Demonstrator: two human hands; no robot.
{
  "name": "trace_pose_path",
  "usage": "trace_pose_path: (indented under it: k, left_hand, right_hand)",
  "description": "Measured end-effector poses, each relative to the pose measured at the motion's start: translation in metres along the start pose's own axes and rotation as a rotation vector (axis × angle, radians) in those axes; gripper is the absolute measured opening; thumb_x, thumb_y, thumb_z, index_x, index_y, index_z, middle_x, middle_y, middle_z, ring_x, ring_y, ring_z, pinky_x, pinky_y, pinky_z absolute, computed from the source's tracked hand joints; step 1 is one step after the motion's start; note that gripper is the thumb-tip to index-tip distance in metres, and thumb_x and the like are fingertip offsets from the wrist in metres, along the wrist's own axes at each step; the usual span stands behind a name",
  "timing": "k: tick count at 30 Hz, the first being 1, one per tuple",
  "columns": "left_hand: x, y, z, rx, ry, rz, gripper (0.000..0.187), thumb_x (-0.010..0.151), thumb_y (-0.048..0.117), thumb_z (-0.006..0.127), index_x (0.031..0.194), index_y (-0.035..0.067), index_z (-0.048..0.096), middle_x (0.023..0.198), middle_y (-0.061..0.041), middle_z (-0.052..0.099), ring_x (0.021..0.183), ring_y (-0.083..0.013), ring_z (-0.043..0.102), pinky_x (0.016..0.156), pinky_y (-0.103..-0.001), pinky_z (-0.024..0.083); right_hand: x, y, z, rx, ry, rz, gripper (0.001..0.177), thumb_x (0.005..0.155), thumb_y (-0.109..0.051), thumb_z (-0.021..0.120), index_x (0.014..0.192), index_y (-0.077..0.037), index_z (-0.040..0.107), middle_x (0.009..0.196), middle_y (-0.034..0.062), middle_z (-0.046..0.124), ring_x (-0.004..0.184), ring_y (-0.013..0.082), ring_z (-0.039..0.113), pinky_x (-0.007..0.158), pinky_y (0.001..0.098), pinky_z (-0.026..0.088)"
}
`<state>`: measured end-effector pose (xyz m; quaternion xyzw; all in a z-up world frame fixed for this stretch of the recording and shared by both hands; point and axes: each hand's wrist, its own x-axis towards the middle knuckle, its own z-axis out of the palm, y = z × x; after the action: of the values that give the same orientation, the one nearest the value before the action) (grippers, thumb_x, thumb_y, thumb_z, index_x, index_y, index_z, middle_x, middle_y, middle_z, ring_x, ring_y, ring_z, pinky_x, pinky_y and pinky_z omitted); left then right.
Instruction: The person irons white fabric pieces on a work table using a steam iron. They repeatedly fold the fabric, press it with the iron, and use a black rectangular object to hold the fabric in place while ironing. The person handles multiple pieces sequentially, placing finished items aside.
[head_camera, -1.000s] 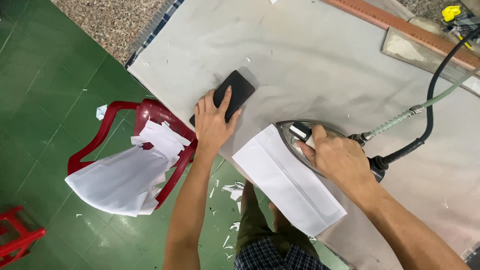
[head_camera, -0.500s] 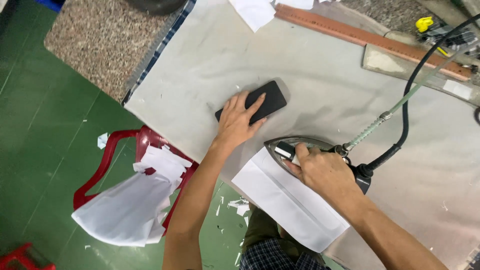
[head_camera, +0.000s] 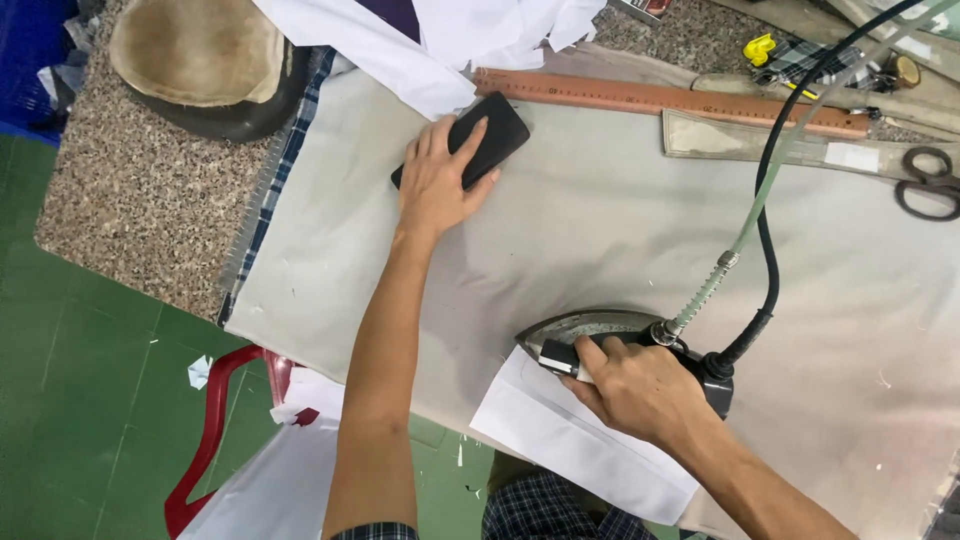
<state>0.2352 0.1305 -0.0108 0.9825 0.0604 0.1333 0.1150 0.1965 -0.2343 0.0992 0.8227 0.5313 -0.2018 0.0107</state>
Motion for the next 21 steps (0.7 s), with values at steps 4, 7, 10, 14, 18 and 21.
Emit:
trace_pose_path:
  k: [4, 7, 10, 14, 18, 21]
  left_hand:
    - [-0.006, -0.006, 0.008, -0.011, -0.001, 0.009, 0.066, 0.094, 0.051, 0.070, 0.153, 0.028, 0.051, 0.140, -0.019, 0.049, 0.129, -0.0379, 0.050, 0.103, -0.052, 0.042]
    - [-0.013, 0.017, -0.021, -0.021, -0.038, 0.018, 0.068, 0.096, 0.043, 0.071, 0.156, 0.023, 0.047, 0.148, -0.026, 0.040, 0.136, -0.0437, 0.045, 0.106, -0.054, 0.042]
    - [-0.033, 0.066, -0.036, -0.090, 0.053, 0.161, 0.061, 0.098, 0.037, 0.066, 0.153, 0.015, 0.050, 0.155, -0.027, 0.040, 0.145, -0.0450, 0.039, 0.114, -0.059, 0.037]
    - [-0.094, 0.118, -0.038, -0.698, -0.509, 0.200, 0.061, 0.112, 0.034, 0.013, 0.144, 0.008, 0.058, 0.149, -0.023, 0.055, 0.146, -0.0452, 0.040, 0.123, -0.061, 0.020]
    - [-0.153, 0.028, -0.009, -0.147, -0.051, 0.093, 0.055, 0.094, 0.037, 0.064, 0.142, 0.010, 0.061, 0.147, -0.014, 0.059, 0.142, -0.0321, 0.049, 0.121, -0.053, 0.032]
    - [-0.218, -0.016, -0.063, 0.226, 0.086, -0.446, 0.062, 0.099, 0.039, 0.060, 0.141, -0.007, 0.058, 0.141, -0.030, 0.059, 0.136, -0.0427, 0.052, 0.114, -0.055, 0.035]
  right_hand:
    - [0.002, -0.002, -0.011, 0.006, -0.063, 0.020, 0.052, 0.098, -0.057, 0.043, 0.131, -0.016, 0.050, 0.082, 0.0049, 0.065, 0.071, 0.0255, 0.076, 0.060, 0.0373, 0.060]
    - [0.002, -0.005, -0.019, 0.015, -0.132, 0.032, 0.053, 0.098, -0.056, 0.040, 0.134, -0.017, 0.048, 0.090, 0.0052, 0.066, 0.083, 0.0247, 0.076, 0.068, 0.0376, 0.061]
    - [0.001, -0.003, -0.014, 0.037, -0.128, 0.049, 0.053, 0.098, -0.056, 0.039, 0.136, -0.019, 0.047, 0.100, 0.0058, 0.067, 0.092, 0.0260, 0.075, 0.073, 0.0399, 0.061]
    - [0.003, -0.001, -0.024, 0.111, -0.248, 0.043, 0.055, 0.097, -0.057, 0.037, 0.138, -0.020, 0.041, 0.106, 0.0089, 0.066, 0.100, 0.0312, 0.074, 0.081, 0.0482, 0.060]
    - [0.000, -0.002, -0.030, 0.121, -0.235, 0.031, 0.053, 0.097, -0.054, 0.038, 0.136, -0.018, 0.043, 0.102, 0.0102, 0.069, 0.090, 0.0316, 0.077, 0.075, 0.0478, 0.060]
    - [-0.003, -0.001, -0.030, 0.130, -0.239, 0.016, 0.052, 0.098, -0.052, 0.039, 0.135, -0.017, 0.044, 0.102, 0.0117, 0.069, 0.088, 0.0322, 0.077, 0.073, 0.0474, 0.059]
